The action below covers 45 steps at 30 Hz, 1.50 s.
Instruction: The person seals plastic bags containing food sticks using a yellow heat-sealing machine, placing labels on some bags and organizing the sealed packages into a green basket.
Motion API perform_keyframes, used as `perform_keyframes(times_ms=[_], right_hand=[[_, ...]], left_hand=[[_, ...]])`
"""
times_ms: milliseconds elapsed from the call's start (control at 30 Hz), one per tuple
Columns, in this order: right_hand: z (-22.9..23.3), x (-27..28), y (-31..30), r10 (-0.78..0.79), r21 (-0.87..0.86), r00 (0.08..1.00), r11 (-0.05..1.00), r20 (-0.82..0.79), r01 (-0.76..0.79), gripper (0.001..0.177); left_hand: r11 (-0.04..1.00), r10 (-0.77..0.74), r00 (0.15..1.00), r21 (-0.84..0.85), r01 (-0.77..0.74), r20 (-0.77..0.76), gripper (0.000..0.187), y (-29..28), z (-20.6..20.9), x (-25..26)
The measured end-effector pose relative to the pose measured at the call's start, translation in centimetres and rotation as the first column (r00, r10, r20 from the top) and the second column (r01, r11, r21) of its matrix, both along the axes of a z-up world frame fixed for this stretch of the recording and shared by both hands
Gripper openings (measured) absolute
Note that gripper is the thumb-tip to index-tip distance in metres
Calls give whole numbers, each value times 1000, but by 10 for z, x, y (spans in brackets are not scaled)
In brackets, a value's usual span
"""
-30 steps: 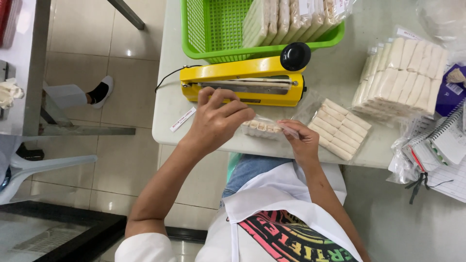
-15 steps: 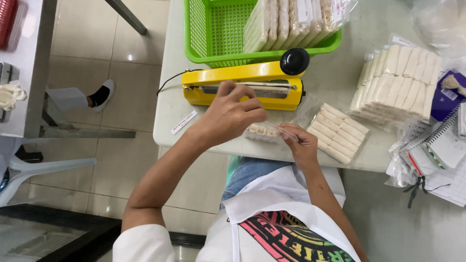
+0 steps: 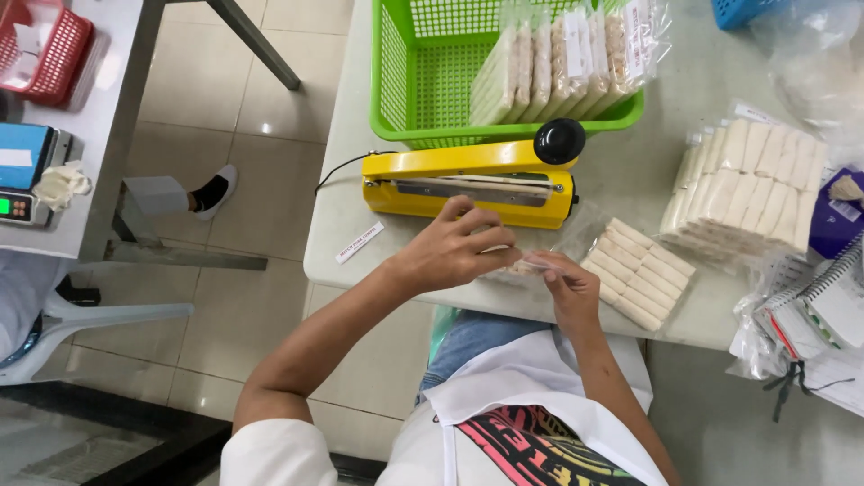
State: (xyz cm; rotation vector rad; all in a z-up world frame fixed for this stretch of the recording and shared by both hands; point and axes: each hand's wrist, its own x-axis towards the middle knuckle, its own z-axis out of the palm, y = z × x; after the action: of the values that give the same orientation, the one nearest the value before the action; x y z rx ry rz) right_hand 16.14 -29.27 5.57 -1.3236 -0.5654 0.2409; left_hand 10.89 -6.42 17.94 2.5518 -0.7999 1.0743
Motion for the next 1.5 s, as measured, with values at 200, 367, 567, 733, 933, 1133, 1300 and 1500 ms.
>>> perform_keyframes(times_ms=[200,367,567,733,933,1133,1300,1500], right_hand=[[1,-3,0,-6,0,1000,1000,1,6,44],[6,-1,8,-58,20,997,998,54,57,43],[11,-2,10,-102,34,994,994,41,100,43],[11,-5,11,-131,73,991,989,28,129,42],[-2,-3,11,-133,136,991,982,-17,134,42],[-13,-2,9,-117,159,993,980,-34,121,41],[-23,0,5,-115,174,992,977,-61,124,41],[-32,7,5,-105,205,981,969,-164,138,40]], left_hand=[[999,7,1000,38,-6,-24,16,4,-4,4],[997,-22,989,70,33,-148,12,12,2,4],[991,-133,961,-30,130,-243,13,18,-8,9],[991,-127,952,0,132,-279,10,23,-8,8],[994,-103,945,-6,106,-310,11,25,-1,-2],[994,-112,945,-34,107,-307,16,26,-15,-2],[983,-131,939,-168,81,-318,31,37,-18,-4],[490,-649,583,-855,-171,-488,84,14,-119,-11]])
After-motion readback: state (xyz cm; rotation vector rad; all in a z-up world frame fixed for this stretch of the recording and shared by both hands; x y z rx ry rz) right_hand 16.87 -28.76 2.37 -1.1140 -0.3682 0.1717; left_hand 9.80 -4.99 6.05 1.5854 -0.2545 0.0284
